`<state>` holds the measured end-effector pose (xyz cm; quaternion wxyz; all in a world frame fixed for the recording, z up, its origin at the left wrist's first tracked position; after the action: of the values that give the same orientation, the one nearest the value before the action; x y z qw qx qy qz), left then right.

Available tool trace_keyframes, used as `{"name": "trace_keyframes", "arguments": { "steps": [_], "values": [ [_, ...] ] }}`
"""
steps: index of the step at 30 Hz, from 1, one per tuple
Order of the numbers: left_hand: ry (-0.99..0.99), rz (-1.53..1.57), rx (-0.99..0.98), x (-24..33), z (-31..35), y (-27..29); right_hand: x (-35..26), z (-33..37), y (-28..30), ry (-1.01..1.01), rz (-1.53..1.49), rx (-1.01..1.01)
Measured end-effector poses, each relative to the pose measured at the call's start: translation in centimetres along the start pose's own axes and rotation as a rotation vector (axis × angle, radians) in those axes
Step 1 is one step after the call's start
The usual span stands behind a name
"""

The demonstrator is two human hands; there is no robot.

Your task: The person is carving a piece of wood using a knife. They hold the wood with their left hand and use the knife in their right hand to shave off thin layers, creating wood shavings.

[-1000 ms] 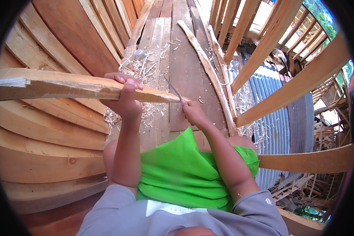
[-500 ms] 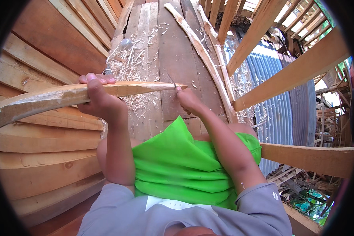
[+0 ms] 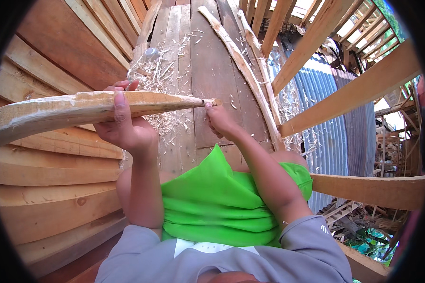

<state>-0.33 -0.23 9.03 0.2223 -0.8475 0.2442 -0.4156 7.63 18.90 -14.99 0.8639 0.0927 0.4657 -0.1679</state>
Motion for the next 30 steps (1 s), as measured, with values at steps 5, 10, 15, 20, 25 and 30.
{"name": "trace_keyframes", "arguments": {
  "steps": [5,10,15,20,25,30],
  "values": [
    [0.253,0.036,-0.25,-2.3,-1.0,-0.3,-3.0,-0.4,-2.1,0.228,0.128,-0.121],
    [0.296,0.19,-0.478,-3.3,-0.9,0.1,-0.9,-1.7,-0.4,0.216,0.252,0.094],
    [0.311,0.237,-0.732,-2.7,-1.4,-0.3,0.6,-2.2,0.6,0.011,0.241,0.065],
    [0.339,0.258,-0.604,-2.7,-2.3,1.1,-1.0,-2.5,0.2,0.094,0.288,0.063],
    [0.337,0.455,-0.763,-3.0,-1.7,0.3,0.5,-3.6,2.4,0.056,0.38,0.371],
    [0.313,0.424,-0.736,-2.4,-1.8,1.2,-6.1,0.6,-1.8,0.11,0.591,0.209]
  ]
}}
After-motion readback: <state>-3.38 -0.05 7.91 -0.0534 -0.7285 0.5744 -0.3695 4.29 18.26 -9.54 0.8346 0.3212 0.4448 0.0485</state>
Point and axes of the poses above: each hand's wrist, its own z-axis away from the middle knuckle, its own y-axis out of the back of the hand, x = y × z, the point moved 8 cm from there along -z, towards the middle knuckle, and after that the axes turned 1 degree about y, right-handed, at the moved point
